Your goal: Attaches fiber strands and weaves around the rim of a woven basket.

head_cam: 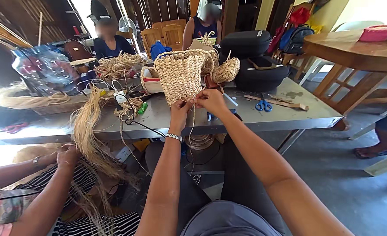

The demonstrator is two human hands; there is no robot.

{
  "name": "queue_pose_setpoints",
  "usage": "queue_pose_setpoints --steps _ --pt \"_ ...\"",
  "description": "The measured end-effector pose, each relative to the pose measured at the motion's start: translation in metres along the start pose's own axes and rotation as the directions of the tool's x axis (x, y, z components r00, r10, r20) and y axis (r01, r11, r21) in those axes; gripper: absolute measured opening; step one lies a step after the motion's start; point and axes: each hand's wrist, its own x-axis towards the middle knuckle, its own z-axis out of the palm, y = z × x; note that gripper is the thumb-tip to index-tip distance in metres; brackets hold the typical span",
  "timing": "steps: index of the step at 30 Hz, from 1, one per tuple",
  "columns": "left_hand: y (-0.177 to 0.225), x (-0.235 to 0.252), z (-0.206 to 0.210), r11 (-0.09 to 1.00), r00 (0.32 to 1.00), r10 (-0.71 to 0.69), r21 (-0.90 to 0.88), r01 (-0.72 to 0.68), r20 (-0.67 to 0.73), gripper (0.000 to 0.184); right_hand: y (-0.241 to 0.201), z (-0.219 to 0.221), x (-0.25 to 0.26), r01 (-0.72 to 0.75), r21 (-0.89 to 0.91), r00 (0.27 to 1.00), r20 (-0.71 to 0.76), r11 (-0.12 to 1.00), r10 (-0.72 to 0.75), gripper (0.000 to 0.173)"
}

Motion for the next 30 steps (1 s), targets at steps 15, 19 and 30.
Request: queue_pose_setpoints --steps 15,19,30 --pt "0.003 -0.003 0.000 0.999 0.999 -0.033 0.007 0.033 0.009 0.007 -0.006 -0.007 0.001 -0.012 0.001 0.998 0.058 1.000 0.012 0.016" --pt "0.006 -0.007 0.001 0.999 0.999 -0.043 0.035 0.042 0.023 0.006 -0.008 -0.011 0.002 -0.007 -0.036 0.996 0.084 0.999 0.010 0.014" --pt "0.011 -0.020 0.001 0.986 0.999 -0.018 0.167 0.022 -0.028 0.015 -0.007 -0.003 0.001 -0.055 0.070 0.996 0.075 0.996 0.050 0.022"
